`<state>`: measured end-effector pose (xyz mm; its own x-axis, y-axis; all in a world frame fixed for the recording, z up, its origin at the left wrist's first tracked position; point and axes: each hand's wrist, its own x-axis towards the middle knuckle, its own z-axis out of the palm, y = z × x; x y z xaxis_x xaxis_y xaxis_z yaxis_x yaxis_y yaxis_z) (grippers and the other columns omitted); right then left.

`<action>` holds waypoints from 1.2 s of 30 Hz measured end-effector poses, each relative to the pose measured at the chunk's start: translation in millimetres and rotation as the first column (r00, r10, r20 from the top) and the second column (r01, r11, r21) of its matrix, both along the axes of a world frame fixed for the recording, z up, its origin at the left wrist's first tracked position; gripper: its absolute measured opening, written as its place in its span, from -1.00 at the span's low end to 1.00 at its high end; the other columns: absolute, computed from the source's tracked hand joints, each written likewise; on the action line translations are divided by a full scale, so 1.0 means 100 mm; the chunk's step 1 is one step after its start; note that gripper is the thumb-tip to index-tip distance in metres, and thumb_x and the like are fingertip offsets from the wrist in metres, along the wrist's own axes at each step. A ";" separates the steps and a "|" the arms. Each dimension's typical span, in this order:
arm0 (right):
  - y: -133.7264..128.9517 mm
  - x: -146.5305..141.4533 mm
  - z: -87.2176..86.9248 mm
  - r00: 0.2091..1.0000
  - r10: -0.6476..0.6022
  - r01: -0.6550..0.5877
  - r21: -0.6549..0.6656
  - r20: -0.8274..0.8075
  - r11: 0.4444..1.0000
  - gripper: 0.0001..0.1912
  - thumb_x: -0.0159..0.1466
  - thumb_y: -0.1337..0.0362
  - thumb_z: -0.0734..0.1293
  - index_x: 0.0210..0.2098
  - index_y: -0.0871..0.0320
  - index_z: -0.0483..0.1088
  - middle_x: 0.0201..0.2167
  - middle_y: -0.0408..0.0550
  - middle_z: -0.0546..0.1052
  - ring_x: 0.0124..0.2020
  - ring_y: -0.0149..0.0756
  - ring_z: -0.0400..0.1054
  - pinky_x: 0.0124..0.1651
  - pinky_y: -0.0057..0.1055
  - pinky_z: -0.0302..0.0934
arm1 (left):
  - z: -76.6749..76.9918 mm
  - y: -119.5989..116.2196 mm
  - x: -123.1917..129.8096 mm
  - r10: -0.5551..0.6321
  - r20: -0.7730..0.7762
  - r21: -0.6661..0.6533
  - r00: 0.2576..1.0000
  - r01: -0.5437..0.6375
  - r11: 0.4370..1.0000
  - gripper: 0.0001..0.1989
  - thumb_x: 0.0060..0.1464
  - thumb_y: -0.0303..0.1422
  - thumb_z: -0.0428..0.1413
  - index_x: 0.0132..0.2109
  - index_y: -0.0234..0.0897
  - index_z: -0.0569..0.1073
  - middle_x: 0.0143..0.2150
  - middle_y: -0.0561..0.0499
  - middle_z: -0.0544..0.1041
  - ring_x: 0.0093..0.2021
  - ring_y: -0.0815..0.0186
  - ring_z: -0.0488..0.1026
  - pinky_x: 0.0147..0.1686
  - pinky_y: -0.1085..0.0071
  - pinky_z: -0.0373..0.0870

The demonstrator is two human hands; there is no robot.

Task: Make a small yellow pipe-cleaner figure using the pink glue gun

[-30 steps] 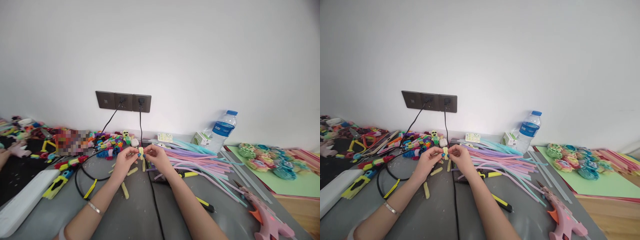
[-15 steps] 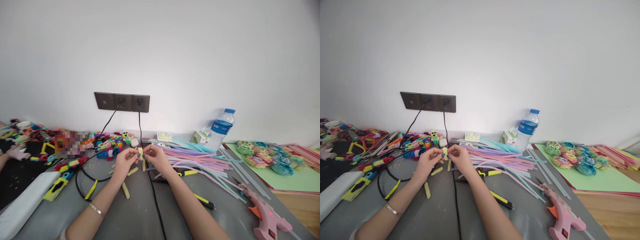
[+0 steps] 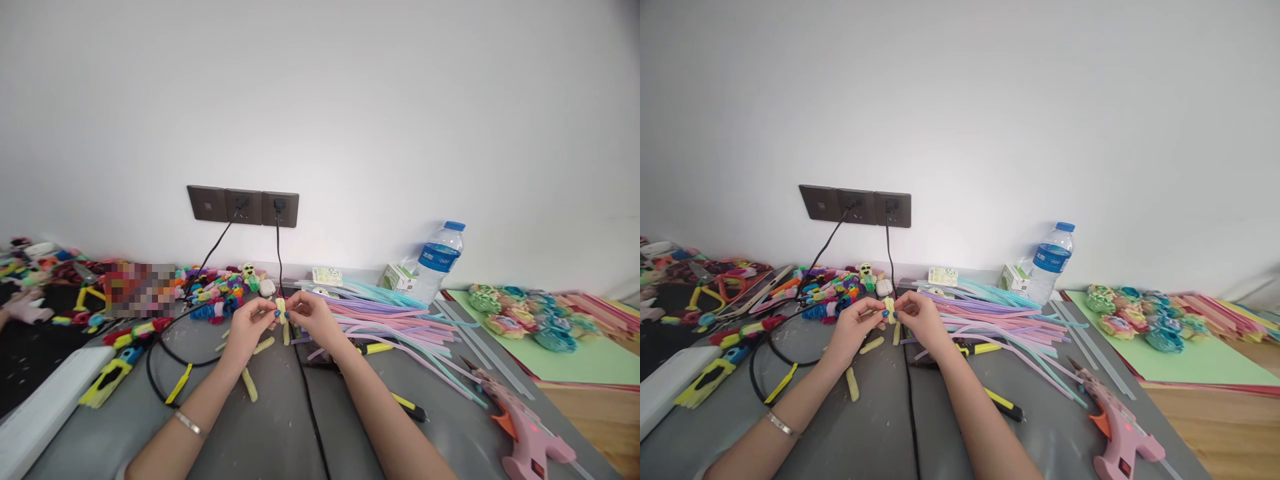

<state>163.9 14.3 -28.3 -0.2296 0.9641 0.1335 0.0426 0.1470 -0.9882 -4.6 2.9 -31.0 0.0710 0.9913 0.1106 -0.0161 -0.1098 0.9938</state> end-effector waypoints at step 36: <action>-0.01 0.01 0.00 0.999 0.027 -0.028 0.032 0.035 0.999 -0.91 0.04 0.31 0.33 -0.43 0.13 0.32 -0.46 -0.19 0.39 -0.44 -0.37 0.33 -0.34 -0.41 0.19 | 0.01 -0.02 0.00 -0.023 -0.023 -0.005 0.999 0.023 1.000 -0.76 -0.11 -0.20 0.26 -0.36 -0.28 0.45 -0.48 0.05 0.53 -0.46 0.32 0.49 -0.34 0.37 0.49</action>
